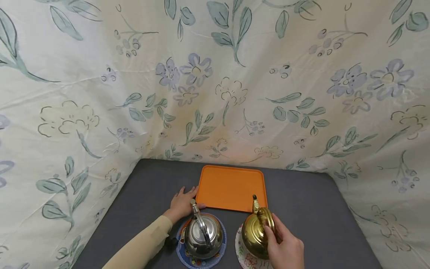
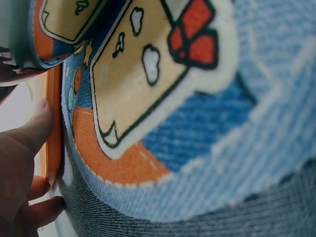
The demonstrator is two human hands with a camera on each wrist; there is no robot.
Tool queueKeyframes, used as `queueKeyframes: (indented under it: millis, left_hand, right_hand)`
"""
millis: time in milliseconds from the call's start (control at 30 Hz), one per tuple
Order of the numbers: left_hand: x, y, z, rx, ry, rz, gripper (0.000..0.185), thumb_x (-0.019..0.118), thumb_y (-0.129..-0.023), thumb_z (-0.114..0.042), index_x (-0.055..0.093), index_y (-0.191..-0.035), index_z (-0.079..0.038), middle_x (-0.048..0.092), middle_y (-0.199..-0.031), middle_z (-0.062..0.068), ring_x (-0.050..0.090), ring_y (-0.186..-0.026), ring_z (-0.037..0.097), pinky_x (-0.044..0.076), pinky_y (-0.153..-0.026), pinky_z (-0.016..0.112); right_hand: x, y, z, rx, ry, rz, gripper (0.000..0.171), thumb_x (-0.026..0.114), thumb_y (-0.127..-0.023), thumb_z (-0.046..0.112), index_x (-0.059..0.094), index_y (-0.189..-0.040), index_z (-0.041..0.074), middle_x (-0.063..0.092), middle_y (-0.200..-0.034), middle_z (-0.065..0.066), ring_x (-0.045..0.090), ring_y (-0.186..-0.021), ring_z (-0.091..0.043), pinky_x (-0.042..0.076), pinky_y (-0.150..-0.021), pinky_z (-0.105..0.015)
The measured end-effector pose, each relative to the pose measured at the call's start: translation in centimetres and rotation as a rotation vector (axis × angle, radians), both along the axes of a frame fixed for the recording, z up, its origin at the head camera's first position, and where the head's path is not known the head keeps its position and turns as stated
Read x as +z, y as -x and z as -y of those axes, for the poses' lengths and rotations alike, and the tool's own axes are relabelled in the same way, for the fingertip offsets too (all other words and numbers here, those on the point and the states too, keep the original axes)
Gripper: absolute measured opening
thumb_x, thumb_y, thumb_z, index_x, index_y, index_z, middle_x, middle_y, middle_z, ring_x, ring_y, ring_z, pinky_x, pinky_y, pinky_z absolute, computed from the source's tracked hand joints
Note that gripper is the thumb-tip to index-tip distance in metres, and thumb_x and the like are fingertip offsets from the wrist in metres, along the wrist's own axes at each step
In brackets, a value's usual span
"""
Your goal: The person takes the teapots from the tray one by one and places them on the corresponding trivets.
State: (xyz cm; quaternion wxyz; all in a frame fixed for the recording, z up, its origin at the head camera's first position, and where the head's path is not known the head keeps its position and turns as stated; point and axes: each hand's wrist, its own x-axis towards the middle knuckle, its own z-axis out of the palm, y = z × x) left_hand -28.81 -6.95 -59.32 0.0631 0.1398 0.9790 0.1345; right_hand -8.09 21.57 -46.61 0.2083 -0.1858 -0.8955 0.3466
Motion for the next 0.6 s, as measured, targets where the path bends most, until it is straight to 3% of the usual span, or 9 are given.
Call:
queueKeyframes:
  millis: [600]
  left_hand:
    - [-0.5, -0.7, 0.3, -0.001, -0.01, -0.007, 0.097, 0.057, -0.082, -0.079, 0.038, -0.158, -0.022, 0.046, -0.157, 0.004, 0.03, -0.148, 0.048, 0.032, -0.112, 0.066]
  right_hand:
    - [-1.5, -1.1, -0.1, -0.016, 0.011, 0.018, 0.045, 0.076, -0.088, 0.007, 0.065, -0.13, -0.005, 0.07, -0.108, -0.03, 0.073, -0.092, -0.041, 0.06, -0.062, -0.037]
